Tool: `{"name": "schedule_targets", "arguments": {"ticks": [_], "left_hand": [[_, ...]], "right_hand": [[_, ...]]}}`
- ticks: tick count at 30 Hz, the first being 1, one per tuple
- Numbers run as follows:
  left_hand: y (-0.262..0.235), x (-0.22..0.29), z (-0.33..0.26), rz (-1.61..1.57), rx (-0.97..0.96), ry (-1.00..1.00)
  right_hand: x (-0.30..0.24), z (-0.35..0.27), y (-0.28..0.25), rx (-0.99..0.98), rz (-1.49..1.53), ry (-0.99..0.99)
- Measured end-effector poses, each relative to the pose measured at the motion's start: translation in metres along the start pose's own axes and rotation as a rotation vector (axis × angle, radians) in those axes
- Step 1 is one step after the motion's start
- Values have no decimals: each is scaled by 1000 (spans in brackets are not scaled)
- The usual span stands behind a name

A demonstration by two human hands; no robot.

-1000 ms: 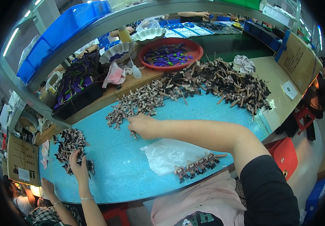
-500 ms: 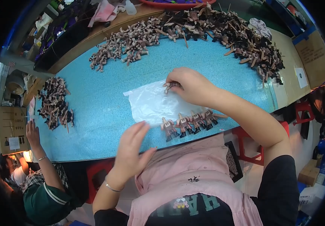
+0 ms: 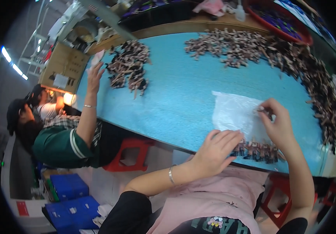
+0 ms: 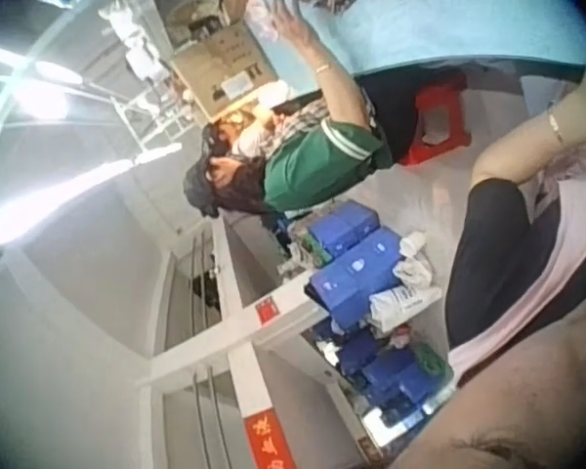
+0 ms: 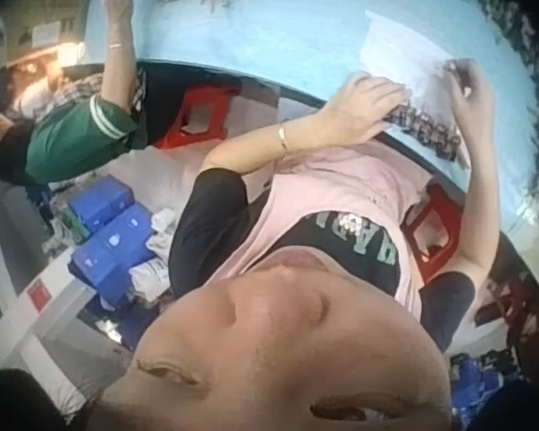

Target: The person applies glue from a bottle onto toy figurine bodies lined up on the table. The person then assembles the figurines by attaching parts to each body by hand.

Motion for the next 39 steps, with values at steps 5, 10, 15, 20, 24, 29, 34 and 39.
{"name": "schedule_targets", "arguments": {"ticks": [5,10,15,20,24,29,34,39], "left_hand": [[-8,-4,-8,-104,25,28],[-31,-24,-27,-182,125,-56],[-43,-34,-57,-479,48,-298],[-12,-31,-72,-946,-93,-411],[-11,-26,-63,-829,-79,-335],[-13,-22,-62,-717,-88,-302],[-12,-22,-63,-684,-90,-306],[-13,-21,-63,-622,-66,-296]], "right_hand": [[6,-12,7,-46,736,223],[1,-35,20,-72,938,236],[-27,-54,47,-195,969,218],[-62,-64,75,-205,829,16],[-75,-69,88,-198,631,-36],[-78,-73,94,-169,593,-42],[-80,-76,92,-138,585,-17],[-80,-77,92,-127,602,39]]}}
Point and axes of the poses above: each hand's wrist, its own z-axis towards the middle knuckle, its own y-axis out of the palm, x = y × z, the point moved 7 cm from there along z, towards the middle knuckle, and after that the axes turned 13 degrees about -x, right-handed, at the moved point
